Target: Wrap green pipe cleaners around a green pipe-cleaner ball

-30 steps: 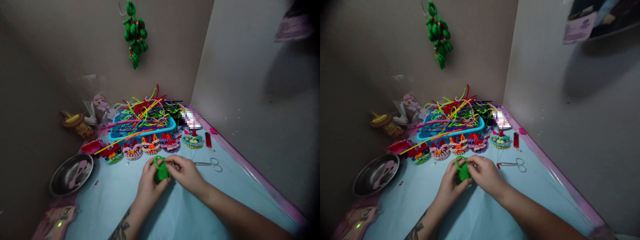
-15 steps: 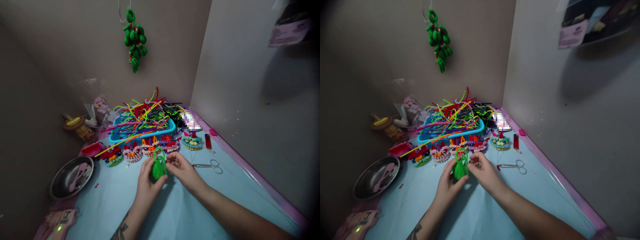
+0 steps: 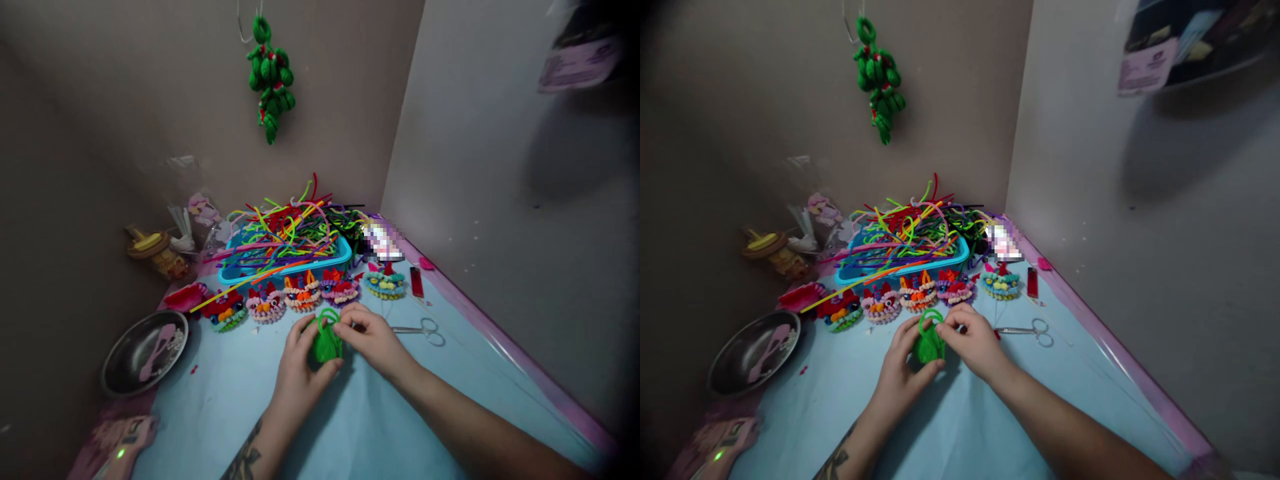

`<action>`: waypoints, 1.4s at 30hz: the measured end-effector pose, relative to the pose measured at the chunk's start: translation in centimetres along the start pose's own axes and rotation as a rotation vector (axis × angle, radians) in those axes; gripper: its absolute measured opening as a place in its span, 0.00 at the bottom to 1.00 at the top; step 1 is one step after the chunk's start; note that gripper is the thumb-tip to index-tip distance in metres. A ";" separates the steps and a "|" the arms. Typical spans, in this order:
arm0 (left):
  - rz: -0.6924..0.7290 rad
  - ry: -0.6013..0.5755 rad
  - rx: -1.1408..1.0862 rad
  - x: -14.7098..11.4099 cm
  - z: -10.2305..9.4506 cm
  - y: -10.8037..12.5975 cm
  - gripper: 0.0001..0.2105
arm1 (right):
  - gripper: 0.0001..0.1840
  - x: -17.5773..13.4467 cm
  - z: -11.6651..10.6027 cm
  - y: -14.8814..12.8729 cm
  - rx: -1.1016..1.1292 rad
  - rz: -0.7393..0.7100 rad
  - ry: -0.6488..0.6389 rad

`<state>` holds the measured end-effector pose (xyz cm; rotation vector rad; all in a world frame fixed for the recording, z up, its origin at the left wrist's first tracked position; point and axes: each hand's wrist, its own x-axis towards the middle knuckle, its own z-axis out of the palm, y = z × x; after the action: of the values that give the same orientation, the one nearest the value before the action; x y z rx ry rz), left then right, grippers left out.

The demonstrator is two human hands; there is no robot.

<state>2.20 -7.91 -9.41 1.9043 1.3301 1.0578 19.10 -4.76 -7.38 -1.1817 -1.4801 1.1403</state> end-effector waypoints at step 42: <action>-0.024 0.094 -0.021 0.6 0.4 -0.7 0.26 | 0.26 -0.5 1.2 0.6 0.537 0.239 -0.227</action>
<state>2.33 -7.16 -10.02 1.8396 1.3844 1.1571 18.05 -5.37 -8.27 -0.8833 -1.0995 1.7508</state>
